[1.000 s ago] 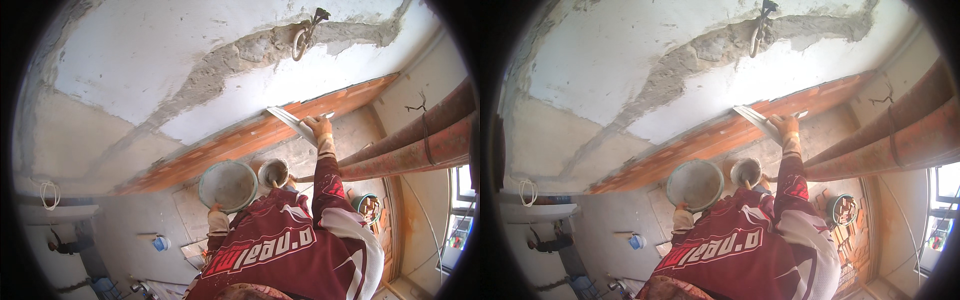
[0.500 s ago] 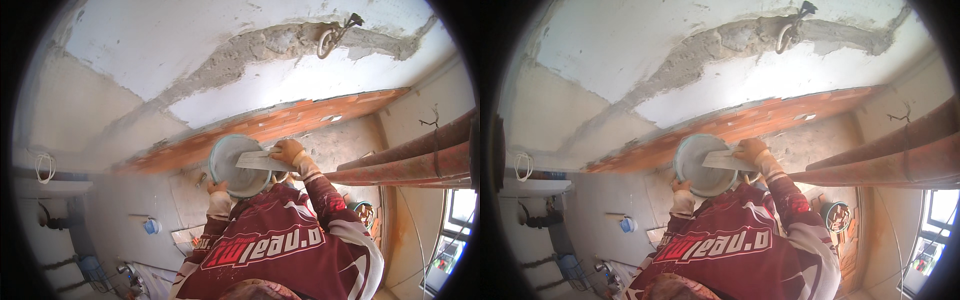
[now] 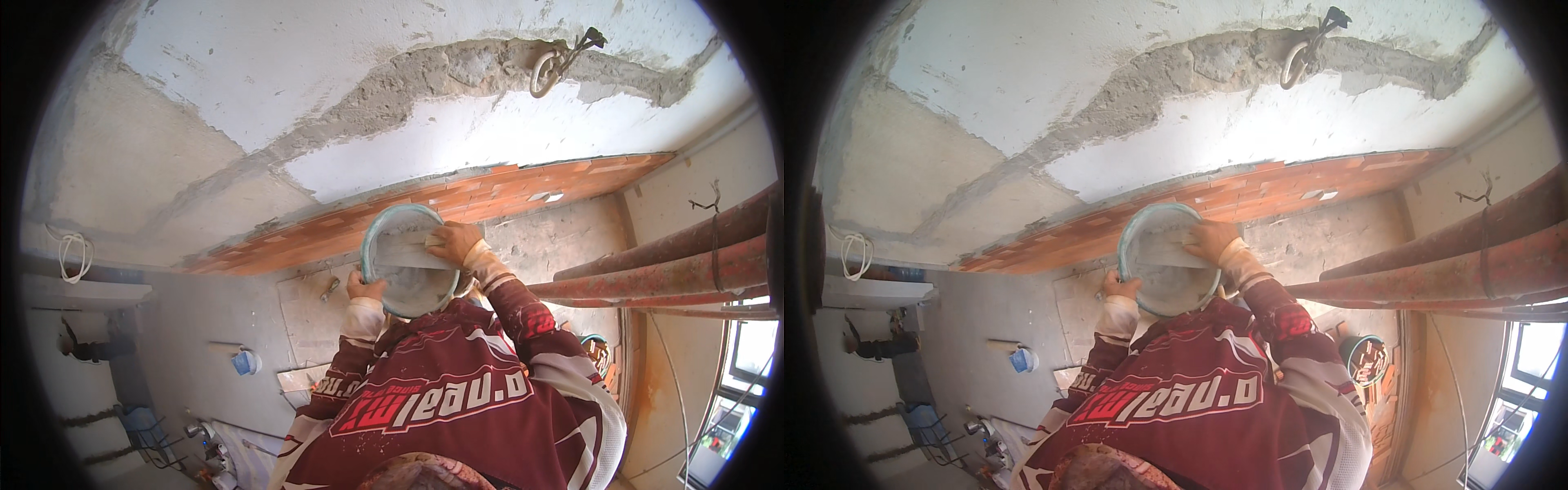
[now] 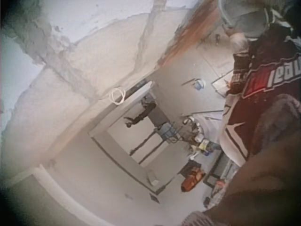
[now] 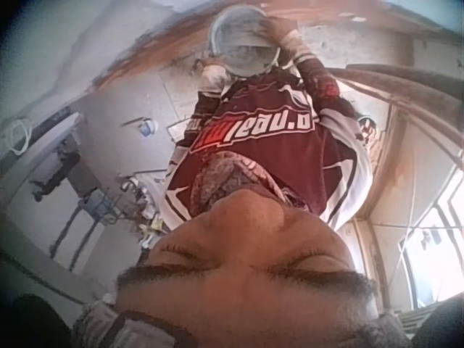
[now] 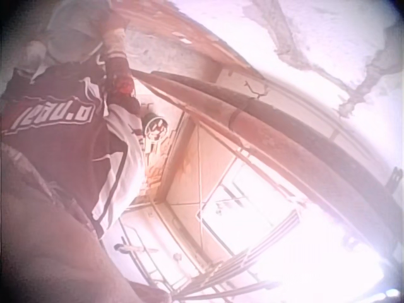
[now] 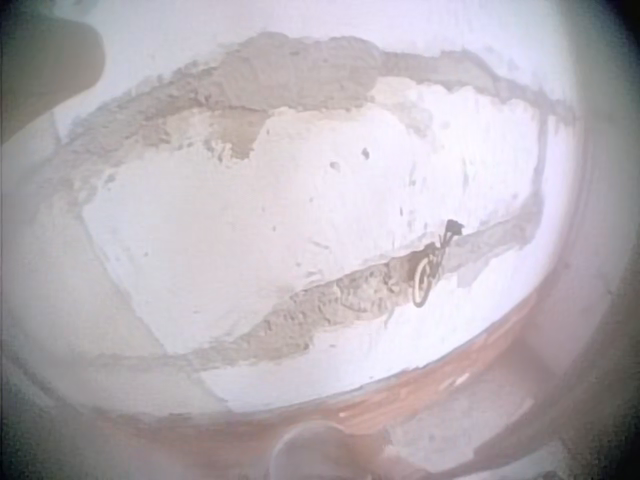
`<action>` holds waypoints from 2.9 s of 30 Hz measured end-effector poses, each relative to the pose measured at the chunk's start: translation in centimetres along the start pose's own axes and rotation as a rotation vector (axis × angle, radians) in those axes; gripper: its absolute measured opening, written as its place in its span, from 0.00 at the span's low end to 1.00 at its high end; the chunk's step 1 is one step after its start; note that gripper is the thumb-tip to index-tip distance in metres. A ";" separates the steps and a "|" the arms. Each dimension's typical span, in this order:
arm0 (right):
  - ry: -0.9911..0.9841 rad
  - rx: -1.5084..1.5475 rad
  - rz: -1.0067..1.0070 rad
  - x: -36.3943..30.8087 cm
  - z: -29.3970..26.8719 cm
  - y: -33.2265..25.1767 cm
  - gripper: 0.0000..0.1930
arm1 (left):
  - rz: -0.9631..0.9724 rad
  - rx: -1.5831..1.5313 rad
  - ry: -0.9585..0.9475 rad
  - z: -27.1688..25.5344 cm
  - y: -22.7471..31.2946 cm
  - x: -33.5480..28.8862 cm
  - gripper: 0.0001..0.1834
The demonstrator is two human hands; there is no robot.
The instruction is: The person applies plaster to a ceiling using a trowel and a bucket. They repeatedly scoop plaster from the bucket and spread it onto the ceiling surface, smoothing the material with the trowel.
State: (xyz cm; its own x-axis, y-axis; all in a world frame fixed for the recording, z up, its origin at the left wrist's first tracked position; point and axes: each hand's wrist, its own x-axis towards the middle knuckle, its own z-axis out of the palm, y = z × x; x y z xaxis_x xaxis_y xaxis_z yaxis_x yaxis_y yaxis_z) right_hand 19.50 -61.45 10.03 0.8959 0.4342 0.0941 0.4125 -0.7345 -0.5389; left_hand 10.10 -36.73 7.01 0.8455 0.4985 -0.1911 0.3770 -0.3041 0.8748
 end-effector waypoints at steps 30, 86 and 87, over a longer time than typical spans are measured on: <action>0.322 0.258 0.616 0.2 -5.3 13.1 0.22 | -0.786 -0.083 0.037 -4.0 -12.4 1.1 0.17; 0.363 0.421 0.640 -0.1 0.4 6.0 0.24 | -0.862 -0.214 0.118 -6.2 -17.4 -1.1 0.15; 0.370 0.434 0.645 -0.4 0.1 6.9 0.24 | -0.876 -0.188 0.107 -6.1 -17.4 -0.9 0.15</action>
State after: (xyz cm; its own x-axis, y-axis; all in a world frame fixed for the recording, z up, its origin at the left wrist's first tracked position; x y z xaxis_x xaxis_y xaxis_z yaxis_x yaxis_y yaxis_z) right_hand 21.96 -66.58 6.19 0.9607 -0.2529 -0.1147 -0.2278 -0.4818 -0.8461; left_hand 0.42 -26.90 -5.33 0.2410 0.5648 -0.7893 0.7936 0.3535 0.4952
